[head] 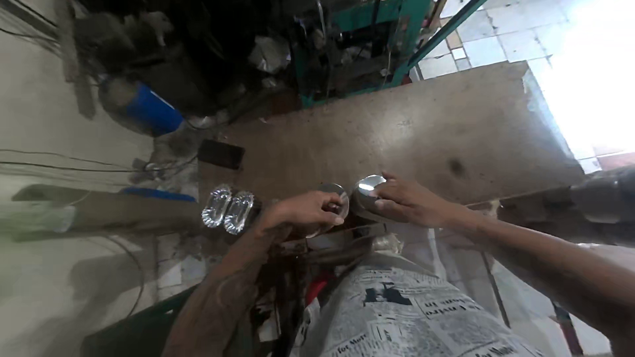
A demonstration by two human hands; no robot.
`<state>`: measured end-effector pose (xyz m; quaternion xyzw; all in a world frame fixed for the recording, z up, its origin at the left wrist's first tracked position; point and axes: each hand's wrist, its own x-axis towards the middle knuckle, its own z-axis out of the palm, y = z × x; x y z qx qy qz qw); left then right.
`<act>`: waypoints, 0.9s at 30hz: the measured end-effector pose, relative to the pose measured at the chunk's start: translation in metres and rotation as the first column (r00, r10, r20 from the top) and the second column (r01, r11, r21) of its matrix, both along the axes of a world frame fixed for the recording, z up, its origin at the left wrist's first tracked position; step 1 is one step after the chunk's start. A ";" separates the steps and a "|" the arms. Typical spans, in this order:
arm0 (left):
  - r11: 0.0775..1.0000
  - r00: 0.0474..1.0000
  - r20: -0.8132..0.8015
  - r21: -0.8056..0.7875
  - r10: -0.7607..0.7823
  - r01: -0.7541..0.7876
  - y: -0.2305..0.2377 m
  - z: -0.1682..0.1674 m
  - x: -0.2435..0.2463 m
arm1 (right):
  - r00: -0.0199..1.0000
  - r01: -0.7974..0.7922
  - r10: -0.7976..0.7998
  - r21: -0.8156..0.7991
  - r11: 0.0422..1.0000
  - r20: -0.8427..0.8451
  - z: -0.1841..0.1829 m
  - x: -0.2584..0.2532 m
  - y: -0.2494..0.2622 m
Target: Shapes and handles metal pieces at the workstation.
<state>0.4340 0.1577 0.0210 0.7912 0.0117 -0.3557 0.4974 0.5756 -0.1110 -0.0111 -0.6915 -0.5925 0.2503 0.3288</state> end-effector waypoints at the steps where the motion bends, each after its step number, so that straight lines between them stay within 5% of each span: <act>1: 0.999 1.000 -0.016 -0.046 -0.003 0.002 0.004 -0.002 0.001 | 1.000 0.022 -0.022 0.021 1.000 -0.019 -0.001 -0.002 0.000; 6: 0.997 0.998 -0.060 -0.072 0.026 -0.031 0.007 0.000 0.006 | 0.991 0.086 -0.089 0.042 0.995 0.096 -0.012 -0.013 -0.001; 10: 0.970 0.985 0.161 0.222 0.069 -0.104 -0.014 0.012 -0.012 | 0.934 0.121 -0.093 -0.061 0.991 0.346 0.002 -0.031 0.000; 12: 0.911 0.892 0.444 0.329 0.084 -0.249 -0.029 0.032 -0.047 | 0.876 0.241 -0.242 0.057 0.969 0.418 0.025 -0.057 -0.002; 14: 0.848 0.636 0.646 -0.033 0.422 -0.528 -0.039 0.040 -0.089 | 0.890 0.402 -0.445 0.290 0.869 0.101 0.041 -0.088 0.002; 15: 0.721 0.506 0.545 -0.307 0.669 -0.622 -0.045 0.037 -0.108 | 0.852 0.518 -0.459 0.275 0.810 -0.252 0.045 -0.109 0.008; 17: 0.341 0.324 0.137 -0.580 0.936 -0.740 -0.059 0.022 -0.132 | 0.449 0.670 -0.385 0.019 0.742 -0.806 0.043 -0.152 0.033; 19: 0.114 0.232 -0.149 -0.551 0.961 -0.827 -0.070 0.001 -0.154 | 0.201 0.628 -0.426 -0.217 0.747 -0.882 0.034 -0.189 0.057; 22: -0.147 0.135 -0.431 -0.559 0.892 -0.816 -0.073 -0.016 -0.196 | 0.235 0.338 -0.367 -0.278 0.899 -0.900 0.025 -0.211 0.058; 24: -0.343 0.114 -0.537 -0.673 0.836 -0.655 -0.083 -0.035 -0.213 | 0.170 0.173 -0.228 -0.199 0.965 -0.959 0.015 -0.215 0.058; 26: -0.363 0.057 -0.482 -0.728 0.874 -0.581 -0.097 -0.066 -0.218 | 0.067 0.131 -0.198 -0.189 0.973 -0.978 -0.001 -0.222 0.060; 27: -0.353 0.022 -0.469 -0.695 0.883 -0.626 -0.099 -0.083 -0.217 | 0.138 0.150 -0.245 -0.224 0.963 -0.960 -0.014 -0.219 0.058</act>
